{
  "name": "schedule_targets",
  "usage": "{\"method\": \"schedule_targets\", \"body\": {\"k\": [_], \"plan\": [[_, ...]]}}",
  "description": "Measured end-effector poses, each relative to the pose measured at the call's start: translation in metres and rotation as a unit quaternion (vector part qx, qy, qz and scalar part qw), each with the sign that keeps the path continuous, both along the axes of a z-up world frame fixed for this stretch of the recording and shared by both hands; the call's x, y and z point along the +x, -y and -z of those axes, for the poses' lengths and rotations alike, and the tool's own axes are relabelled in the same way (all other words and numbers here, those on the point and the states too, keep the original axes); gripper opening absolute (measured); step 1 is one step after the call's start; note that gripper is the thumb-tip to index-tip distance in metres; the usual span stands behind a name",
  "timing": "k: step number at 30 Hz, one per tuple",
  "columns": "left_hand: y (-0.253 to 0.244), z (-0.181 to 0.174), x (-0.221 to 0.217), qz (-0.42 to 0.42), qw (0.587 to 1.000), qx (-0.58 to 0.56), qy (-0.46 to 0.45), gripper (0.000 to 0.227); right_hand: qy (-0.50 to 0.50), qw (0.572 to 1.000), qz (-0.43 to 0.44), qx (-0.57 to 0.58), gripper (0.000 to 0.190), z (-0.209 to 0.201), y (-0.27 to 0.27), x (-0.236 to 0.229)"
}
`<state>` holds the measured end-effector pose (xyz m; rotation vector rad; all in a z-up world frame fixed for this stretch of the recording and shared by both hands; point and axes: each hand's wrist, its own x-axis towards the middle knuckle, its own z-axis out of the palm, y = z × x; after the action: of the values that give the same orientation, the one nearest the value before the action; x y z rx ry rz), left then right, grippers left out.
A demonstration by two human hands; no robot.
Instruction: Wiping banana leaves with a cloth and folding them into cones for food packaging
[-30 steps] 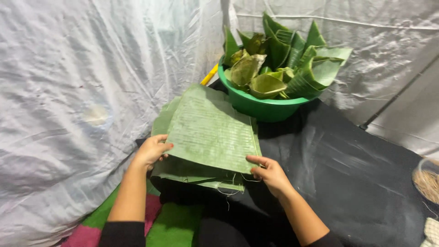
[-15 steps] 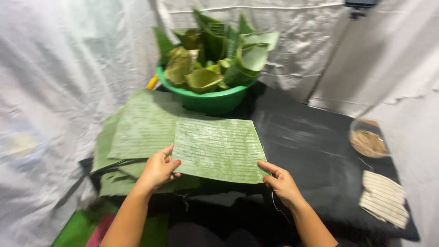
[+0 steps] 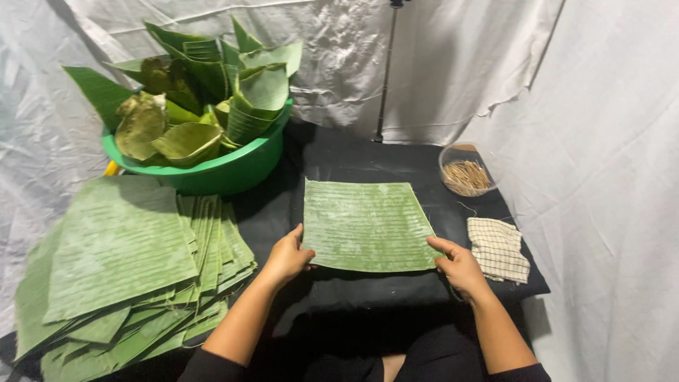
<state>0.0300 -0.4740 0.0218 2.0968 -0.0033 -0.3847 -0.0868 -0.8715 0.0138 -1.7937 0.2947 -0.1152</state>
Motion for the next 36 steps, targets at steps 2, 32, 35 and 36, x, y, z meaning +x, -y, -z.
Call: {"method": "schedule_targets", "body": {"k": [2,32,35,36], "plan": [[0.016,-0.027,-0.009,0.029,0.998,0.053,-0.014,0.091,-0.026,0.996,-0.002,-0.089,0.060,-0.011,0.009,-0.001],[0.037,0.002,0.021,0.030,0.998,-0.051,0.007,0.078,-0.031,0.825,0.246,-0.508,0.032,0.008,0.123,0.024],[0.037,0.011,0.026,0.038,0.994,-0.103,0.013,0.082,0.131,0.766,0.282,-0.563,0.032,-0.046,0.065,0.027],[0.036,0.015,0.027,0.039,0.991,-0.126,0.015,0.083,0.191,0.754,0.257,-0.573,0.035,-0.066,0.042,0.029]]}}
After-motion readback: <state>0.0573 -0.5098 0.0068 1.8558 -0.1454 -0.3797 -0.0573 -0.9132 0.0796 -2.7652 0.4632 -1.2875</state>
